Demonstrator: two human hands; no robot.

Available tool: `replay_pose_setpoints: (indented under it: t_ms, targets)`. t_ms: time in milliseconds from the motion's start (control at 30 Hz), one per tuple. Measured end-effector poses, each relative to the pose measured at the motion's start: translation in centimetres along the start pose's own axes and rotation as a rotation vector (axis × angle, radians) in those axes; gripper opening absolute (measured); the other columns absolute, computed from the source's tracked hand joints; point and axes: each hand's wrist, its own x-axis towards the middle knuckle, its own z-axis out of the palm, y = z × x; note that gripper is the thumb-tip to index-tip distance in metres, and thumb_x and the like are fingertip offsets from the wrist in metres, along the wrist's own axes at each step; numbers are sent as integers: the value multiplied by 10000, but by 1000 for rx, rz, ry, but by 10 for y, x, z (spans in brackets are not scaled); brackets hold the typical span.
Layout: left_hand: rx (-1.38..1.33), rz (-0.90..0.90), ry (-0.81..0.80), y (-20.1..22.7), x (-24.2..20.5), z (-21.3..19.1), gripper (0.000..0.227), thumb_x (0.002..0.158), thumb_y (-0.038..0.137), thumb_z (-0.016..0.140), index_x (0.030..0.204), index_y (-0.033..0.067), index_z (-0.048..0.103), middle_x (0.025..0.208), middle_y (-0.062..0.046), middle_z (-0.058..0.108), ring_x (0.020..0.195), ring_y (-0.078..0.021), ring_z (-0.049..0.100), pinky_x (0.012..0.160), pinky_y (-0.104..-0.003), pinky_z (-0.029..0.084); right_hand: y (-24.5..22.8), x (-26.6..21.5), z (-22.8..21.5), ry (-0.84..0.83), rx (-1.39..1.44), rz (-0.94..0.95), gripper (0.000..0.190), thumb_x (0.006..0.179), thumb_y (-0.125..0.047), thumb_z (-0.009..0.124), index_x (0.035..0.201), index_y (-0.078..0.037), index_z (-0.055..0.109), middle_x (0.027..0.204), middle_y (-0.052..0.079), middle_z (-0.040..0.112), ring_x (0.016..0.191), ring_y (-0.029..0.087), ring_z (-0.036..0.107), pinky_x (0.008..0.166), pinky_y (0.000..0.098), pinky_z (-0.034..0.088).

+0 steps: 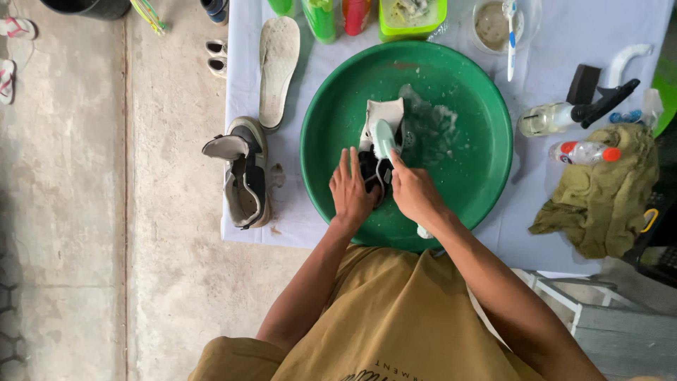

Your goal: The person cleans a shoe by scrubbing it with a brush in a tub of soapy water and then wiping it with a cloth.

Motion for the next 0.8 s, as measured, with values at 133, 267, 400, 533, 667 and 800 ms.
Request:
replay_pose_setpoints:
  t_ms: [133,267,400,533,667,800]
  targets:
    - [110,-90,-179,-7,-3,35,889,854,255,734,1616,120,298,1357,-108,549,1151,-329,556,929,-540,458,2,43,8,-112,-179,169,535,940,-74,592,1461,2,496,793,283,688,751,462,677,666,547,536]
    - [141,-131,-274,-19,-7,40,855,871,224,706,1622,176,299,1305,-91,556,1130,-306,559,875,-538,460,25,63,27,12,-189,116,525,934,-54,574,1451,16,519,870,285,709,809,461,694,722,549,551]
    - [231,-55,-214,-15,-4,33,854,839,190,701,1607,186,327,1293,-72,565,1118,-283,561,911,-526,448,52,101,37,189,-195,203,493,978,-95,546,1467,-36,539,939,317,696,858,503,664,765,575,529]
    - [67,-67,-299,-12,7,-1,864,771,271,743,1528,108,359,1342,-153,526,1202,-361,515,975,-556,421,81,130,-8,278,-168,220,390,1040,-135,529,1417,-69,598,1060,276,707,930,469,684,806,539,551]
    - [-190,-126,-147,-4,30,-9,734,846,338,729,1478,86,454,1500,-196,472,1333,-399,474,1065,-536,427,73,53,-44,220,-154,216,409,1030,-163,555,1431,-100,601,992,272,712,920,476,675,797,527,536]
    - [-213,-150,-25,21,69,44,860,925,455,721,1551,-7,354,1552,-226,395,1372,-422,427,1080,-544,389,40,-6,-36,225,-49,271,409,1028,-178,566,1429,-110,606,930,277,698,900,474,676,767,509,536]
